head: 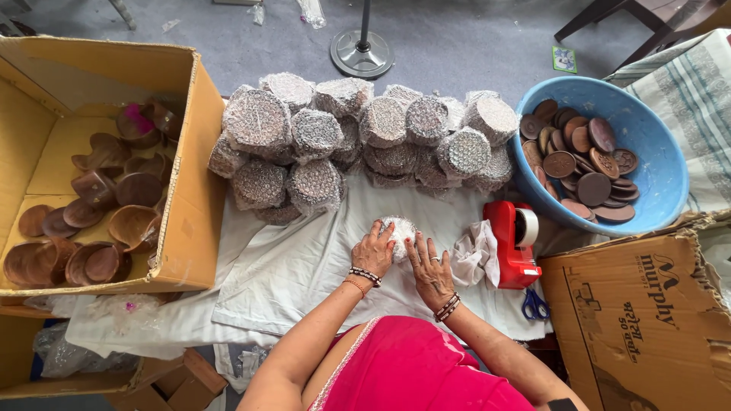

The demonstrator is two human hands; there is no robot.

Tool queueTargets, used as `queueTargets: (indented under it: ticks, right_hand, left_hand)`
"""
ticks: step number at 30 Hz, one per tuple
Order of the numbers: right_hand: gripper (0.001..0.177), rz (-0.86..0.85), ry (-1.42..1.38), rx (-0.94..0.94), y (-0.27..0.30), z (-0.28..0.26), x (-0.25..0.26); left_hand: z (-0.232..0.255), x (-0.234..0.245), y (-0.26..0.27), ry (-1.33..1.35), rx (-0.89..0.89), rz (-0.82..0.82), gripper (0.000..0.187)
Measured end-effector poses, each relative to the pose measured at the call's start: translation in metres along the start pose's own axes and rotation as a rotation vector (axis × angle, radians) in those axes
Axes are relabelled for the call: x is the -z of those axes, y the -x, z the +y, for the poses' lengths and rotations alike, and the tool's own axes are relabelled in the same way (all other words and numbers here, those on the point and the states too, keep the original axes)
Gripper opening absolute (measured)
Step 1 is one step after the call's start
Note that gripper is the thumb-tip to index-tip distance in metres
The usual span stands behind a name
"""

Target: The person wraps a brown clay item in bubble wrap by hand and wipes another clay item with a white cloth.

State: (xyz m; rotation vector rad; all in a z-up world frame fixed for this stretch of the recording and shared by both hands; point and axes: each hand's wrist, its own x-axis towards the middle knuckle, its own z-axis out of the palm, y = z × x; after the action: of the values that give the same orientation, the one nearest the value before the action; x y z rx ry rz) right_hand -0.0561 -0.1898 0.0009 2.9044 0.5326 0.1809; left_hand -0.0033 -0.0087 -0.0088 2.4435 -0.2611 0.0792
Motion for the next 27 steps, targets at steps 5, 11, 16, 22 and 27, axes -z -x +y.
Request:
queueTargets:
  ticks: [5, 11, 16, 22, 27]
  right_hand:
    - [0.08, 0.004, -0.161, -0.03, -0.006, 0.005, 0.004]
    - [0.061, 0.061, -0.73, -0.253, 0.018, 0.027, -0.011]
    - [0.038, -0.007, -0.647, -0.34, 0.042, 0.028, -0.013]
    - [0.026, 0.069, -0.566, -0.209, 0.047, 0.023, -0.005]
    - [0.027, 0.06, -0.567, -0.208, 0.047, 0.024, -0.007]
  left_hand:
    - [-0.007, -0.009, 0.001, -0.049, -0.058, 0.034, 0.05]
    - [0.017, 0.008, 0.005, -0.101, -0.025, -0.05, 0.087]
    - [0.015, -0.008, 0.005, -0.266, 0.006, -0.117, 0.126]
    - [-0.013, -0.038, -0.002, -0.137, -0.059, 0.04, 0.112]
    - [-0.009, 0.0, -0.016, 0.053, 0.039, 0.036, 0.1]
